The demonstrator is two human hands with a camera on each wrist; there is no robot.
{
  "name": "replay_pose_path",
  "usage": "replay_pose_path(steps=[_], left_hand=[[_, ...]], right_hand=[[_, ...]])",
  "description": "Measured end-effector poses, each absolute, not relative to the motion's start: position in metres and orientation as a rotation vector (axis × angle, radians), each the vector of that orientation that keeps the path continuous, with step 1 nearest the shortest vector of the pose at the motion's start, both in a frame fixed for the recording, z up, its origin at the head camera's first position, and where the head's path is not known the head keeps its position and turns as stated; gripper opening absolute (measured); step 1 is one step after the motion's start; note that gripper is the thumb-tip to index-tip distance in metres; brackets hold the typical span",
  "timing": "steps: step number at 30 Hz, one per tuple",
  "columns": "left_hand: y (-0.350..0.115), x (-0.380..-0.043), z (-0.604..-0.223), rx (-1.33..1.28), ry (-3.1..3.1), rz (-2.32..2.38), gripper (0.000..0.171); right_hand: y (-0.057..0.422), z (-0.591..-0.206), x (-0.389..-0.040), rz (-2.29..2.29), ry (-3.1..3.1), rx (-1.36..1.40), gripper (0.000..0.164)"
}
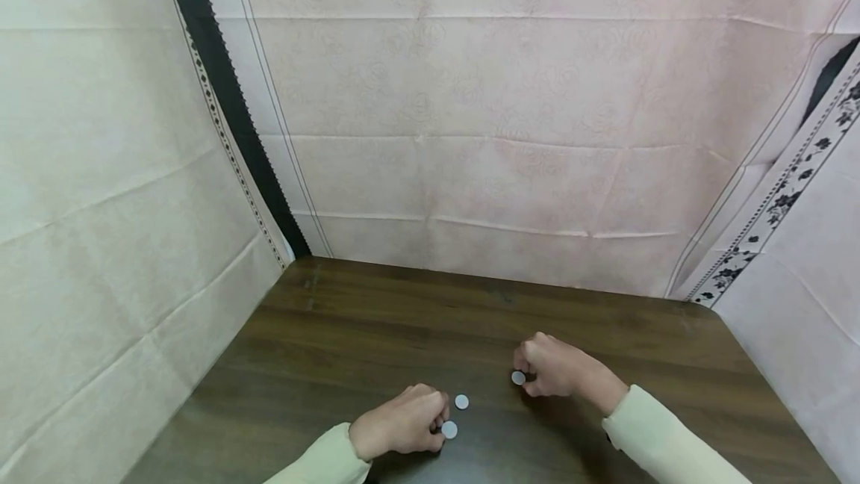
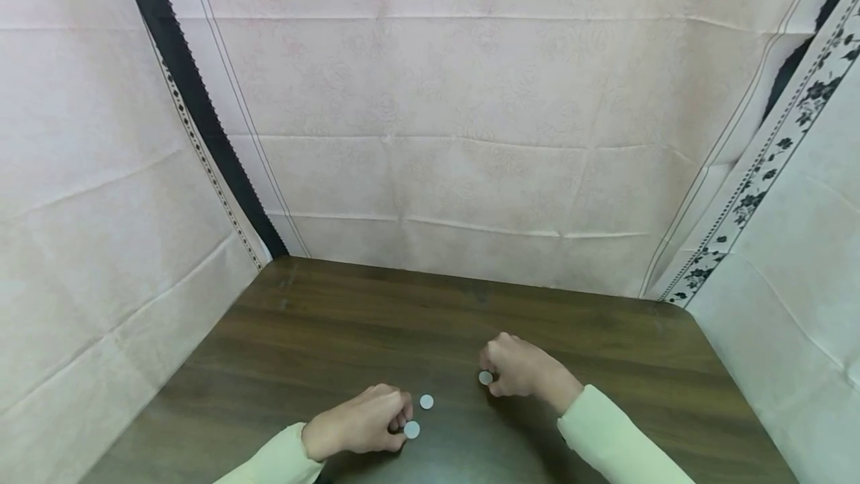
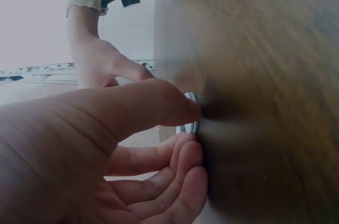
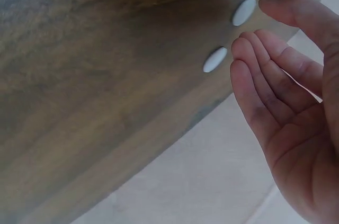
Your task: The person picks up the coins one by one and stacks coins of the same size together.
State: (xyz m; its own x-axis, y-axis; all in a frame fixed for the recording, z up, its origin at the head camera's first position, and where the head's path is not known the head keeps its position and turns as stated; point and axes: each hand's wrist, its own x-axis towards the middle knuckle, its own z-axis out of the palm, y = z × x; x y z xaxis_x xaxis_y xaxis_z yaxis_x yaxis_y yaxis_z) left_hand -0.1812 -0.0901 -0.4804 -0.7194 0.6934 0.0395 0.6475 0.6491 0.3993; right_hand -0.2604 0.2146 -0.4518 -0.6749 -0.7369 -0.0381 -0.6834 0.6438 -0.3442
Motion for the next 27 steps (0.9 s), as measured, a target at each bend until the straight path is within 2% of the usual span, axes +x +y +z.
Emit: replay_pose_path(steps=[12,27], left_hand=[[-0.091,-0.182,-0.481,1.137,2.753,0.585,0.021],[-0.090,-0.183,-0.482,1.164,2.764,0.585,0.021]], right_hand=[[0.215,-0.464,-0.276,-0.467,2.608,-1.164,0.021],[0.206,-0.470,-0.287,-0.306,2.632,-1.215,0.045]])
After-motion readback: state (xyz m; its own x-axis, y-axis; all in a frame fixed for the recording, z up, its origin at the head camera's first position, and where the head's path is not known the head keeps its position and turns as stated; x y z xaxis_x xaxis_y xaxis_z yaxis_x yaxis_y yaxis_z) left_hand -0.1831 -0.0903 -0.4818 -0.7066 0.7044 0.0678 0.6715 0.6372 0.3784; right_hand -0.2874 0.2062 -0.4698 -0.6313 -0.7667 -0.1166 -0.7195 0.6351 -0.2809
